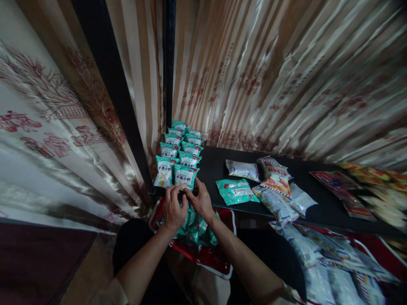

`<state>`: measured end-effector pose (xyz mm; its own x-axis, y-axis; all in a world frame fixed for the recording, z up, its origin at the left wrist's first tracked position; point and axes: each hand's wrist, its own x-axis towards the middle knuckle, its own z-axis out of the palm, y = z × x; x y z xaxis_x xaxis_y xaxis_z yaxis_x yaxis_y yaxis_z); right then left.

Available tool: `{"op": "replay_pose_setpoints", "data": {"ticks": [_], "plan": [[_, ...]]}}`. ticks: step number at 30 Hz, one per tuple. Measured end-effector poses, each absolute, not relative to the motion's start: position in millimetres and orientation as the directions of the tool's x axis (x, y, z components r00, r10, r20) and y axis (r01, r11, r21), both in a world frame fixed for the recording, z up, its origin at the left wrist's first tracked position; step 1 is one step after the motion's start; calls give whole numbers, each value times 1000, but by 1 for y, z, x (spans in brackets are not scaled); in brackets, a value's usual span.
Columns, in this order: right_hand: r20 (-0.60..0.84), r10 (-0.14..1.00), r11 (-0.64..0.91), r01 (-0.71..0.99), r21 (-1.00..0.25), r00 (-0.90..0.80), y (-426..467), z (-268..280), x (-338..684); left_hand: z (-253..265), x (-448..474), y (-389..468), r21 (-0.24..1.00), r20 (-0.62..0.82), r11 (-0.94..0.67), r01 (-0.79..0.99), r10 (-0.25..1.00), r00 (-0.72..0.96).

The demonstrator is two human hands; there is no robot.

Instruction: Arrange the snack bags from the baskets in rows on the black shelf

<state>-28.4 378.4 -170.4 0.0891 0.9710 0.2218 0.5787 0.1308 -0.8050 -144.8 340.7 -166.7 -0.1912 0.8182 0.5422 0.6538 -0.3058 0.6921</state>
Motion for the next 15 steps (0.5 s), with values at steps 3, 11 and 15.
{"op": "replay_pose_setpoints", "data": {"ticks": [3,11,15], "plan": [[249,963,166,515,-841,97,374,-170,-25,-164,-142,339,637,586,-368,677,802,-116],[279,956,200,490,-848,93,384,-169,-18,-164,-141,346,679,558,-363,638,820,-126],[224,971,163,449,-879,85,390,-172,-19,-167,-141,350,692,549,-376,617,828,-112]]}}
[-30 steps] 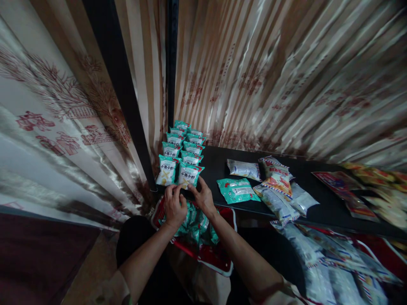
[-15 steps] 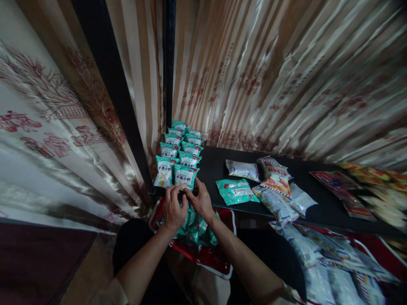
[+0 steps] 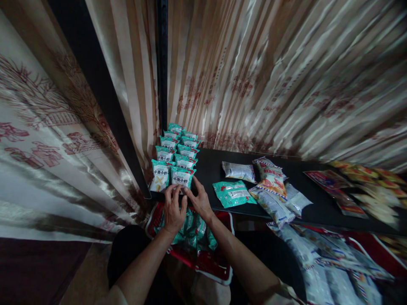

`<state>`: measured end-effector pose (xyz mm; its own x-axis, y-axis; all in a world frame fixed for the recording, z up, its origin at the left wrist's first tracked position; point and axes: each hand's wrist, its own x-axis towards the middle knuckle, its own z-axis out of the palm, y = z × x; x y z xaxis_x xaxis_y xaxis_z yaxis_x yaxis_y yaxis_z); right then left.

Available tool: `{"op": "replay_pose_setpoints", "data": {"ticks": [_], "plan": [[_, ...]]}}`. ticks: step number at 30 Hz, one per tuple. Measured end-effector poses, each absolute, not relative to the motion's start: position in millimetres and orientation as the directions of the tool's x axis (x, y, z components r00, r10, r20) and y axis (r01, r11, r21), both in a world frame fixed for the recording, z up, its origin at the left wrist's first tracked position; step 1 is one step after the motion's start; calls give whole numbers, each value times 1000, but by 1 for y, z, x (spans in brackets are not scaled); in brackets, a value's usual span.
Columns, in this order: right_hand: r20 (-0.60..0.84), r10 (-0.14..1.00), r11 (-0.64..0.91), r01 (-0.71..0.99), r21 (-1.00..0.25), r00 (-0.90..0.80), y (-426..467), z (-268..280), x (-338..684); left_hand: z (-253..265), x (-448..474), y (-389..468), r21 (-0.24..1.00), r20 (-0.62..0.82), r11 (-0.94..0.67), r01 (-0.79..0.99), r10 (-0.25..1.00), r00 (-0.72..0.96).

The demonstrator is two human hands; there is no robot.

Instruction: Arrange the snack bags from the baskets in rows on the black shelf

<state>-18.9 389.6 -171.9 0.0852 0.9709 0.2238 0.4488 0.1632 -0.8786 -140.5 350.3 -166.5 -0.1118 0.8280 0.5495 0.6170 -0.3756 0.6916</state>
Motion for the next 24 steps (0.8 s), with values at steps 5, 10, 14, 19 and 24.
{"op": "replay_pose_setpoints", "data": {"ticks": [5,10,14,19,24], "plan": [[198,977,143,446,-883,80,393,-177,-19,-170,-141,355,670,569,-399,626,818,-88],[180,981,133,441,-887,67,397,-174,-18,-173,-140,358,664,574,-397,633,814,-91],[171,984,134,421,-897,49,396,-168,-18,-171,-140,360,652,595,-407,640,798,-98],[122,991,103,256,-961,60,397,-164,-11,-169,-140,359,659,585,-391,643,803,-111],[43,991,45,-18,-999,123,429,-159,-5,-169,-138,359,670,551,-338,661,823,-137]]}}
